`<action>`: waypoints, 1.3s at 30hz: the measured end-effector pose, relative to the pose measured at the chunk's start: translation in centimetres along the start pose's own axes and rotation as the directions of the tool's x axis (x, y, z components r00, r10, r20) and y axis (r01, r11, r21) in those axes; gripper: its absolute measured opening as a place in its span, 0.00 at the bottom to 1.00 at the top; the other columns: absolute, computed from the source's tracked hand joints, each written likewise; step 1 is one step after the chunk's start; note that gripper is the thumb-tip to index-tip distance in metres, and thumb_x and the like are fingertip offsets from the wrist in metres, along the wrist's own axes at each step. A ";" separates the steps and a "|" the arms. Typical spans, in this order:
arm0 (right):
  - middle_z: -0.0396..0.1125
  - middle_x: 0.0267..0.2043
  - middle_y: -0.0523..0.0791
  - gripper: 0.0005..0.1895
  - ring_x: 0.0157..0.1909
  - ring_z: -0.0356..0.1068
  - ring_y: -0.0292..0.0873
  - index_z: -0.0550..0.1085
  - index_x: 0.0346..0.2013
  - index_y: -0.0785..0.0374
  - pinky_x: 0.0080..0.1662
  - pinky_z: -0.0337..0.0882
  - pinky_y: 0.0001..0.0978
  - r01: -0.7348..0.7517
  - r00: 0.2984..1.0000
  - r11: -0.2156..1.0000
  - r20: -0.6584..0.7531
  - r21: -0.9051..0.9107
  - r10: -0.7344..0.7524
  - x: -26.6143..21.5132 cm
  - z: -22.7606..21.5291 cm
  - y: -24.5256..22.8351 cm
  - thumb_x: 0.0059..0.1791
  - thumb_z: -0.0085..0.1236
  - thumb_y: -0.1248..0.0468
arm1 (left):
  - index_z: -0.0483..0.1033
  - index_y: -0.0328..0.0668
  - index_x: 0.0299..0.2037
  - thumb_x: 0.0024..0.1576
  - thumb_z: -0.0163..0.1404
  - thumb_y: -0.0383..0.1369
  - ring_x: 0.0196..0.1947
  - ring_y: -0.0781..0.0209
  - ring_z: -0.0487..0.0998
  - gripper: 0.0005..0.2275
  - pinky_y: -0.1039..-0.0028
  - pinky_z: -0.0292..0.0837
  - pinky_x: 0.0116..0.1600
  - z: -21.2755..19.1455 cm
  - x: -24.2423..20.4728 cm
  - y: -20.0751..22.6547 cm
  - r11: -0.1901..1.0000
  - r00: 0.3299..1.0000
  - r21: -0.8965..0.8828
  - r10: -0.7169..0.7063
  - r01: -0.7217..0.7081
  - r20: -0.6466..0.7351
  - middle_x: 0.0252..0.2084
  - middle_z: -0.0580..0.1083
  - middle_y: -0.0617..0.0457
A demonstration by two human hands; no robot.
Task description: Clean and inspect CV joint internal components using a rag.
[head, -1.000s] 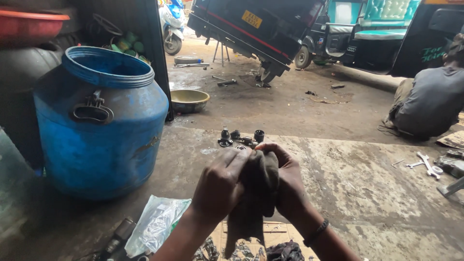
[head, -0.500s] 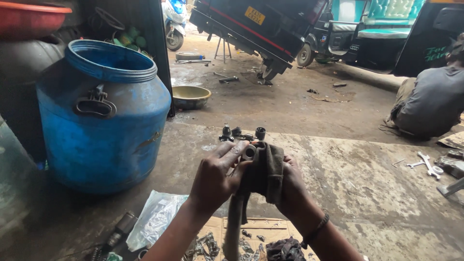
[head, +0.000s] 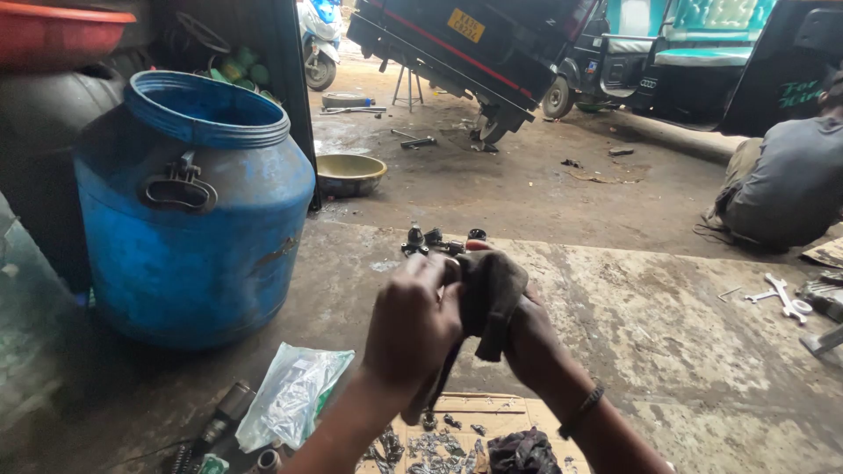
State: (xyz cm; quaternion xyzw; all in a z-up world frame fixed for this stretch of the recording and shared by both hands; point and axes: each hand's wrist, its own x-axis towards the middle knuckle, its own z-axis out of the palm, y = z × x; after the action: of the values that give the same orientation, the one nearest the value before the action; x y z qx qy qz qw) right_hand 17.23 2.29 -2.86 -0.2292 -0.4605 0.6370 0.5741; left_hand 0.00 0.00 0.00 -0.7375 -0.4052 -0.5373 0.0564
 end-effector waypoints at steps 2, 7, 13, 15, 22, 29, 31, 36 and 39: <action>0.70 0.52 0.50 0.25 0.47 0.75 0.39 0.63 0.67 0.63 0.47 0.78 0.32 0.061 0.996 0.994 0.074 -0.095 -0.054 -0.5 1.1 -1.3 0.54 0.45 0.63 | 0.82 0.30 0.41 0.58 0.51 0.25 0.32 0.55 0.83 0.08 0.68 0.81 0.38 -0.6 0.6 -0.6 0.969 0.980 -0.163 -0.173 0.187 0.093 0.34 0.79 0.43; 0.67 0.61 0.50 0.32 0.61 0.70 0.46 0.62 0.70 0.64 0.63 0.74 0.36 0.479 0.862 0.756 0.403 -0.445 -0.308 -0.3 0.1 -0.5 0.52 0.59 0.69 | 0.80 0.33 0.33 0.61 0.53 0.33 0.19 0.69 0.72 0.10 0.77 0.67 0.25 -2.1 0.5 -1.7 -0.002 0.714 -0.748 -0.294 0.664 0.635 0.23 0.74 0.54; 0.72 0.51 0.48 0.29 0.52 0.76 0.47 0.72 0.57 0.59 0.54 0.79 0.34 0.690 0.584 0.009 0.549 -0.724 -0.598 -1.9 2.0 -0.7 0.41 0.65 0.69 | 0.75 0.32 0.34 0.65 0.51 0.37 0.17 0.70 0.68 0.13 0.79 0.62 0.20 -2.0 0.2 -2.4 0.034 0.719 -0.734 -0.233 0.678 0.654 0.22 0.70 0.56; 0.75 0.48 0.46 0.23 0.47 0.78 0.43 0.75 0.53 0.59 0.47 0.78 0.30 0.613 0.624 0.050 0.444 -0.789 -0.643 -1.6 0.8 -0.4 0.43 0.64 0.70 | 0.76 0.29 0.41 0.64 0.48 0.37 0.22 0.69 0.72 0.14 0.79 0.67 0.24 -2.0 0.6 -2.6 -0.105 0.744 -0.766 -0.188 0.634 0.641 0.26 0.73 0.54; 0.74 0.47 0.49 0.18 0.51 0.73 0.39 0.75 0.52 0.66 0.51 0.75 0.27 0.533 0.713 0.421 0.122 -0.734 -0.690 -1.5 0.4 -2.0 0.46 0.61 0.74 | 0.70 0.25 0.62 0.63 0.51 0.35 0.41 0.61 0.80 0.21 0.73 0.77 0.48 -3.3 0.8 -3.6 -0.264 0.829 -0.815 -0.087 0.515 0.552 0.44 0.78 0.43; 0.72 0.48 0.47 0.29 0.47 0.75 0.43 0.69 0.54 0.62 0.46 0.81 0.35 0.444 0.880 0.656 0.160 -0.610 -0.447 -2.5 5.4 -3.8 0.39 0.67 0.68 | 0.75 0.26 0.58 0.61 0.59 0.31 0.48 0.57 0.81 0.19 0.66 0.78 0.56 -1.9 0.1 -3.8 0.004 0.886 -0.886 0.013 0.464 0.464 0.48 0.79 0.43; 0.71 0.47 0.48 0.20 0.59 0.73 0.48 0.71 0.50 0.63 0.61 0.78 0.37 0.589 0.662 -0.234 0.627 -0.774 -0.411 -2.5 5.0 -3.1 0.44 0.60 0.69 | 0.79 0.27 0.55 0.57 0.61 0.31 0.49 0.57 0.81 0.18 0.67 0.77 0.57 -1.8 -0.2 -3.9 0.073 0.867 -0.864 -0.044 0.497 0.496 0.50 0.80 0.41; 0.70 0.47 0.48 0.18 0.52 0.69 0.50 0.74 0.46 0.62 0.53 0.72 0.41 0.642 0.691 -0.077 0.619 -0.763 -0.372 -2.3 0.5 -2.4 0.44 0.66 0.63 | 0.79 0.33 0.56 0.56 0.60 0.31 0.55 0.64 0.81 0.18 0.73 0.76 0.61 -3.5 0.5 -2.2 0.602 0.863 -0.684 -0.017 0.412 0.505 0.56 0.81 0.48; 0.70 0.42 0.44 0.09 0.47 0.68 0.41 0.74 0.45 0.63 0.48 0.72 0.33 0.554 0.812 0.311 0.420 -0.772 -0.405 -3.1 1.0 -3.8 0.52 0.61 0.64 | 0.79 0.32 0.57 0.56 0.63 0.29 0.51 0.63 0.81 0.18 0.72 0.78 0.60 -4.6 0.9 -2.0 0.656 0.851 -0.657 0.041 0.372 0.523 0.54 0.81 0.47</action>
State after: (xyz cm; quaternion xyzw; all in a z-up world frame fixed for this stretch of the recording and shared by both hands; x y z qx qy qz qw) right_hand 19.11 -1.30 0.09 -0.2913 -0.8043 0.1267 0.5022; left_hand -4.64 -0.57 2.01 -0.7657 -0.2211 -0.4498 -0.4031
